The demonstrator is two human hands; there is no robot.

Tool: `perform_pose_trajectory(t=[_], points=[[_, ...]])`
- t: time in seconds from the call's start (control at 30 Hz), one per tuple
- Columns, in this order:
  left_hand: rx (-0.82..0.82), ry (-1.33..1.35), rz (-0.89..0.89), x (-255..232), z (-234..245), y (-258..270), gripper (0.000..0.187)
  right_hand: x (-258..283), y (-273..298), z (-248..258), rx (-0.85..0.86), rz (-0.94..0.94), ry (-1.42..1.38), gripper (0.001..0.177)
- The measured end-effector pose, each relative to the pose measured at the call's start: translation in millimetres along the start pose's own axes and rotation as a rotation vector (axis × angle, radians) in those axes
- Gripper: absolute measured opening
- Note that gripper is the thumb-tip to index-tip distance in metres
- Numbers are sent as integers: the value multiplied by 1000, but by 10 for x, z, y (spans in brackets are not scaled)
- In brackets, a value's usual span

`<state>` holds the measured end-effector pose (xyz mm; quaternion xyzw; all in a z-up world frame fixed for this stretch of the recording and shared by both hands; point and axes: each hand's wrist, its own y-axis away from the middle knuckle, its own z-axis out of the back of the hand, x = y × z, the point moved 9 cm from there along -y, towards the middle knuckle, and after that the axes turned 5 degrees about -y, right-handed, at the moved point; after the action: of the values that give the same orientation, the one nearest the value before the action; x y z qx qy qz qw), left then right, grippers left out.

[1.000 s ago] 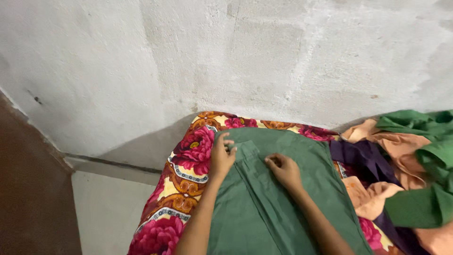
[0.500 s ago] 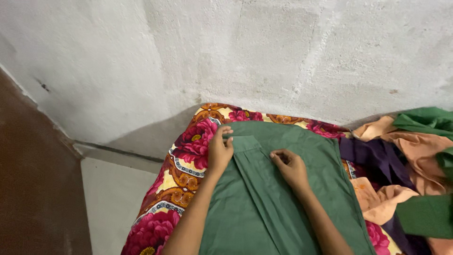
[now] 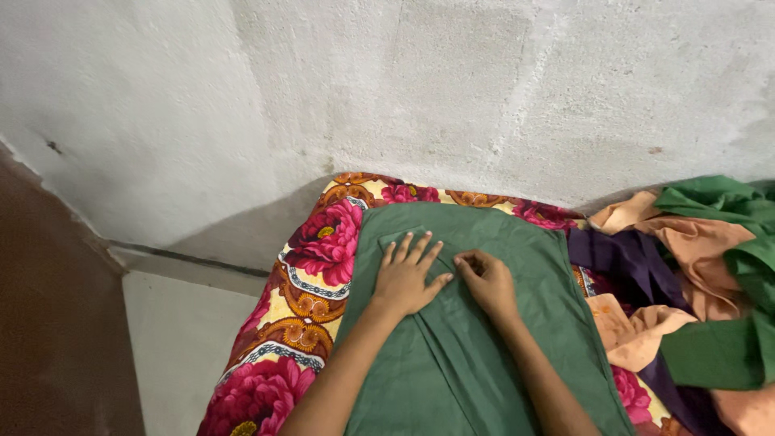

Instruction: The person lays a green shirt on a floral-patterned bed, smooths it by hand, and irons it with an electric iron. The person adjusts the shirt and continues ironing different sections until the garment is flat.

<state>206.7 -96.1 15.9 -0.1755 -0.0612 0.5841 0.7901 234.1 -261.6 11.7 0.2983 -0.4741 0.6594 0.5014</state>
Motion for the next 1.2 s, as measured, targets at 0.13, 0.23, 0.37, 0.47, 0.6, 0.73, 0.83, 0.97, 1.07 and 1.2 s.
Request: perform_pose_trajectory(t=[0.13, 0.23, 0.37, 0.47, 0.6, 0.73, 0.83, 0.97, 1.07, 1.2], points=[[-15, 23, 12, 20, 61, 7, 75, 42, 21, 32, -28, -10, 46, 22], [-10, 4, 23, -15, 84, 19, 73, 34, 32, 23, -35, -5, 47, 22], [2, -37, 38, -6, 67, 63, 71, 40, 112, -51, -14, 21, 178, 27], [28, -51, 36, -20, 43, -10, 72, 130, 99, -27, 88, 27, 132, 33], [5, -142, 62, -99, 155, 27, 76, 548, 574, 126, 324, 295, 259, 46], [50, -43, -52, -535, 213, 412, 83, 615, 1689, 486, 558, 426, 642, 65], [177, 82, -210, -1112, 192, 998, 86, 725, 2285, 966, 505, 436, 748, 65], [183, 160, -310, -1562, 320, 1563, 88, 949, 2776, 1412, 481, 467, 761, 64], [176, 108, -384, -1863, 361, 1841, 92, 1010, 2941, 1700, 454, 328, 704, 58], [164, 137, -505, -2331, 543, 2256, 94, 868, 3004, 2129, 296, 85, 507, 50]])
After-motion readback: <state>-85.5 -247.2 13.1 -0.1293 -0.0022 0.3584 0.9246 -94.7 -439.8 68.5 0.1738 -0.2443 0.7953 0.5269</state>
